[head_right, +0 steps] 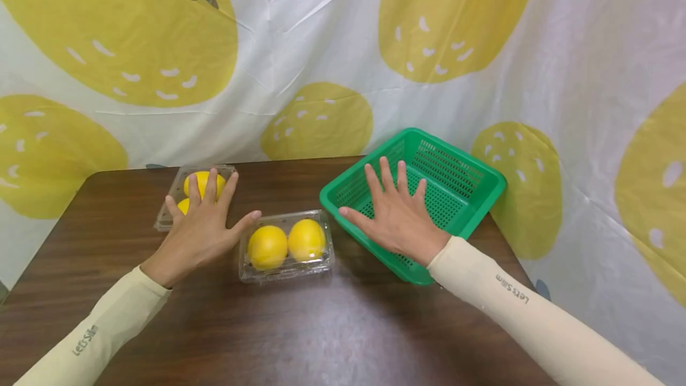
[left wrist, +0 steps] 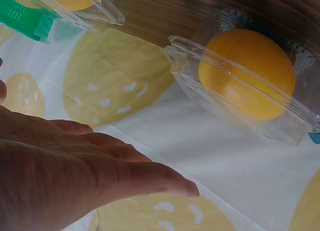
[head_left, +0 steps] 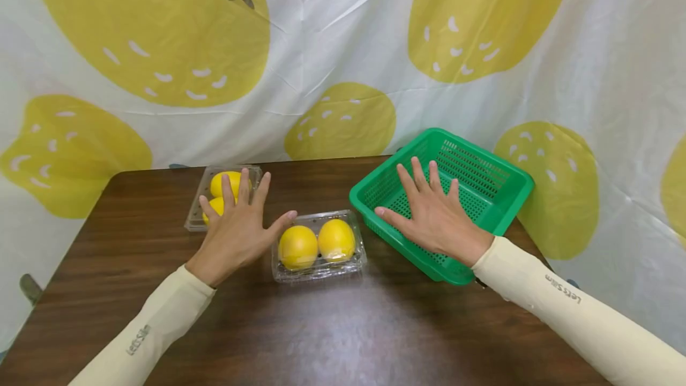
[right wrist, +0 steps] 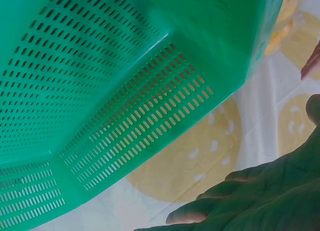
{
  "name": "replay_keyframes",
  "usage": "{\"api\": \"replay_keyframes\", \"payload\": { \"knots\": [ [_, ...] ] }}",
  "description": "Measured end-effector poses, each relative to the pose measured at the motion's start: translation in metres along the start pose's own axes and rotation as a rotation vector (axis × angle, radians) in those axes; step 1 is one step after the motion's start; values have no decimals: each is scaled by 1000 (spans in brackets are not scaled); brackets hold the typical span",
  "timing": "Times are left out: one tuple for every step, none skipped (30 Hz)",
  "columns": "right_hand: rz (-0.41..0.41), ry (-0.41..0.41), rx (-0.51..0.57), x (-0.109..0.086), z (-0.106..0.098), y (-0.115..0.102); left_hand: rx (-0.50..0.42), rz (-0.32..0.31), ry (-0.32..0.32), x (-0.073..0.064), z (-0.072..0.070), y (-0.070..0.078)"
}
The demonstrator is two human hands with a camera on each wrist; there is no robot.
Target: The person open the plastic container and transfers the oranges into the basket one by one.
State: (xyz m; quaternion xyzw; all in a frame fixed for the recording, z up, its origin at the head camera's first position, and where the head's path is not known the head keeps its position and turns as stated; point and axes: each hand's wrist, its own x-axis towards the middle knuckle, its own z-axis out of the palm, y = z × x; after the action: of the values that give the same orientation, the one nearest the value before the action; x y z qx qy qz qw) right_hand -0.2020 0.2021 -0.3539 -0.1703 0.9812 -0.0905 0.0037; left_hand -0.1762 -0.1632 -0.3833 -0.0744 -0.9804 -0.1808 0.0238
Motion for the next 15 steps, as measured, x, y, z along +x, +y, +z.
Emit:
{"api": "replay_keyframes", "payload": {
  "knots": [
    [0, -2, 1, 0, 0, -1, -2, 0, 0, 0, 0, 0],
    [1, -3, 1, 0, 0, -1, -6, 1, -2, -1, 0, 0],
    [2, -4, 2, 0, -1, -2, -10, 2, -1, -1, 0, 0],
    [4, -5, 4, 0, -1, -3, -14, 6, 3, -1, -1, 0],
    [5, -4, 8, 0, 0, -3, -18, 11, 8, -1, -1, 0],
    [4, -2, 10, 1, 0, -4, -22, 15, 14, 0, -1, -1],
    [2, 2, 15, 1, 0, -4, -27, 20, 21, 0, -1, -1],
    [1, 7, 19, 1, 1, -5, -33, 22, 25, 0, -1, -1],
    [1, 11, 25, 1, 1, -6, -38, 25, 31, 1, 0, -2],
    [-2, 16, 31, 1, 2, -7, -43, 28, 36, 1, 0, -2],
    [-4, 22, 36, 1, 2, -8, -49, 29, 37, 1, 0, -3],
    [-7, 27, 42, 1, 2, -9, -53, 30, 37, 1, 0, -3],
    [-8, 31, 49, 1, 2, -10, -59, 32, 33, 1, 1, -4],
    [-10, 35, 55, 1, 2, -11, -62, 36, 30, 0, 1, -5],
    [-14, 42, 60, 1, 2, -12, -68, 43, 27, 0, 1, -5]
  ]
}}
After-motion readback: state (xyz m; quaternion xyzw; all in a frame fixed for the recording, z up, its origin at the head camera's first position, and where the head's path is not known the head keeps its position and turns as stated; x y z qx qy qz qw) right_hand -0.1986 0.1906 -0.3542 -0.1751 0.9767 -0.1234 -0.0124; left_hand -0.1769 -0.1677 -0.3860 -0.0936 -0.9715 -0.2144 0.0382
